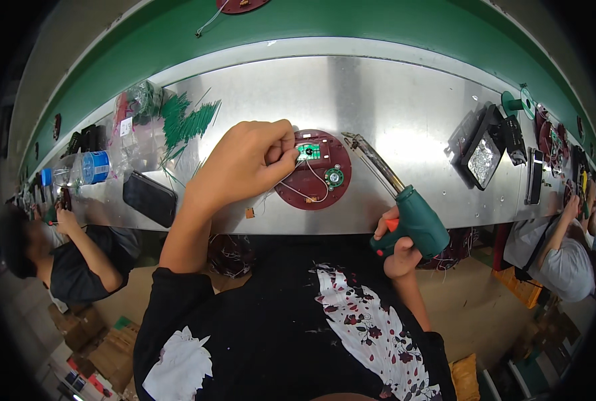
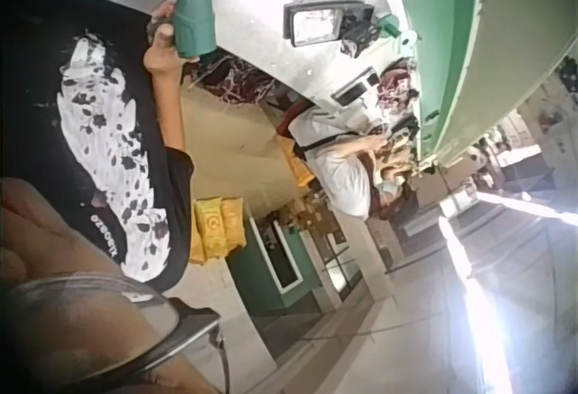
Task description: Soldering electronic components onto circular circuit boards at an assembly line.
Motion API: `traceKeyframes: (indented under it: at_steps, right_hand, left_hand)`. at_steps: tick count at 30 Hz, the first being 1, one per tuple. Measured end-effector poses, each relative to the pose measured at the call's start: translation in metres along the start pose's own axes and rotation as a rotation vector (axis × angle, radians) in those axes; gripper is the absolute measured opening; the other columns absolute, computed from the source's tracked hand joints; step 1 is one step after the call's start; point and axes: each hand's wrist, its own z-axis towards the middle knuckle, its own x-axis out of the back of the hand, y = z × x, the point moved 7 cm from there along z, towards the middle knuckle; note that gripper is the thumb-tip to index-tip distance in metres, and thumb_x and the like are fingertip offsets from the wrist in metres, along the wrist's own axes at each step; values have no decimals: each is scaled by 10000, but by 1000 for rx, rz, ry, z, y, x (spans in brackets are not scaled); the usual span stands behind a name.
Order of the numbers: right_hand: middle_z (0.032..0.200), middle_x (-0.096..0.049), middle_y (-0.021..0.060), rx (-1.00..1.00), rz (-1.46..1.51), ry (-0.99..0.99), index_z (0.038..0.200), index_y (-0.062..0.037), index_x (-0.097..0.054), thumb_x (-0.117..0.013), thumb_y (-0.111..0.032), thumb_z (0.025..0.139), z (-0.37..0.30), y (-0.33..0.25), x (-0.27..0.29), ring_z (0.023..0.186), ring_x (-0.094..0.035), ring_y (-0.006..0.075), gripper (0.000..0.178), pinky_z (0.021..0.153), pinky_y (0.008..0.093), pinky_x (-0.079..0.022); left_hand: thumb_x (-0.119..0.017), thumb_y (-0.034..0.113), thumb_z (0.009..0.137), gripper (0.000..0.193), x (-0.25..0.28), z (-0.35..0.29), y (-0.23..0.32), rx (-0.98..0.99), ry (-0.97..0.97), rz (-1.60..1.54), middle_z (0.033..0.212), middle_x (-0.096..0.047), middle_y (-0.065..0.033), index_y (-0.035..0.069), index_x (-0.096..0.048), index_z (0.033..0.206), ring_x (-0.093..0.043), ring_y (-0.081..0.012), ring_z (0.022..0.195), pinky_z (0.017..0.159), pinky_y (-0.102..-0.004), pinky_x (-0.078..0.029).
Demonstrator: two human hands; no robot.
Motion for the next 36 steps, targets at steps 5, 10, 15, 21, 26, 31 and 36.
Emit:
traceKeyframes:
  at_steps: [5,10,15,21,26,31,36]
  right_hand:
    - [906,-577,92,-31,71,12,1171,54,-541,-542,-736,934,3,-8,1,682,-560,154,824,601,279,-446]
    - [887,-571,87,-39,103,-5,1150,41,-535,-536,-750,927,6,-9,4,675,-556,150,821,599,275,-447]
    - [853,-566,84,-36,102,22,1155,34,-530,-524,-761,925,10,-10,12,680,-555,147,828,604,276,-447]
    - [857,-588,82,-17,57,3,1142,28,-552,-521,-759,928,15,-12,17,704,-559,143,816,618,276,-451]
    - [900,-636,92,52,-30,-45,1079,21,-631,-598,-674,937,21,-12,15,764,-607,161,711,662,295,-494]
    - [925,-660,116,35,-43,-85,997,12,-694,-683,-568,938,21,-11,15,780,-644,177,583,684,316,-532]
    - [884,-661,110,65,-19,-61,975,14,-692,-684,-545,947,25,-13,9,758,-641,173,560,661,307,-529]
  left_hand:
    - [-732,91,871,103,-7,8,14,-70,213,-37,696,-602,-47,20,-661,888,-548,-174,633,602,-299,-444]
    - [-756,94,862,111,-21,16,28,-177,318,24,733,-636,-47,27,-690,923,-594,-177,692,658,-318,-470]
    - [-760,90,858,125,-28,21,31,-223,383,59,834,-662,-62,21,-694,939,-627,-186,769,744,-323,-496]
    - [-752,65,818,135,-36,23,15,-70,434,-289,927,-686,-80,15,-628,796,-645,-245,826,783,-351,-505]
    - [-722,34,783,120,-40,20,6,-53,429,-347,982,-709,-88,12,-604,774,-664,-232,893,821,-335,-516]
    - [-717,28,735,126,-40,15,-4,-15,423,-417,1011,-719,-85,25,-591,744,-665,-234,908,874,-337,-496]
    - [-724,32,685,140,-38,13,-4,-6,419,-405,1011,-729,-65,51,-589,714,-664,-232,936,943,-343,-454]
